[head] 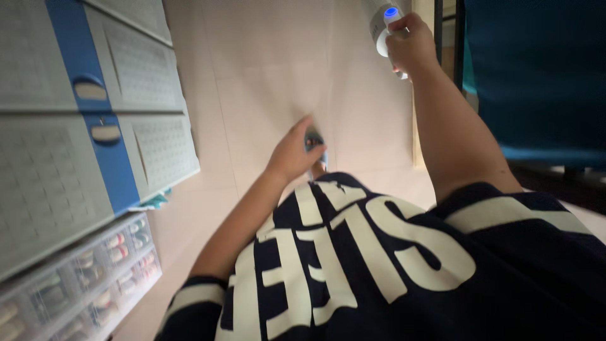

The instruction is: The person uses a cordless vacuum cleaner to clean the tiled floor, moving the vacuum head across the surface and picking up a blue cloth by hand.

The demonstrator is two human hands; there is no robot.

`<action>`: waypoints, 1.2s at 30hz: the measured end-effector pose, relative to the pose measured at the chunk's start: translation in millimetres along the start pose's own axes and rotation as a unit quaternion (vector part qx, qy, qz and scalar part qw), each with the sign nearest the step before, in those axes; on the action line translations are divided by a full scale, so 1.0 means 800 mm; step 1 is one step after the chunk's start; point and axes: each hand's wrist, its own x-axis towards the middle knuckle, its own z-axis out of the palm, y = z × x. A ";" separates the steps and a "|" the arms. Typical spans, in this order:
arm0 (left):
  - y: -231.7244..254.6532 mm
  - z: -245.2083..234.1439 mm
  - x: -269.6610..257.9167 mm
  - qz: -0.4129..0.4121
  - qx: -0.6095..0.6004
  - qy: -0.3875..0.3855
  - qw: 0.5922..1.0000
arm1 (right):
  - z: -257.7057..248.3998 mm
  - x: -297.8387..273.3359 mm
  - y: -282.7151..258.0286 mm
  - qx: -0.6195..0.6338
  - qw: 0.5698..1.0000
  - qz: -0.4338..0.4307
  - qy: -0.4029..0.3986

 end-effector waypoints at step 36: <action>-0.037 -0.076 0.051 -0.088 -0.010 -0.008 0.996 | 0.044 0.213 -0.055 -0.110 0.993 -0.035 0.023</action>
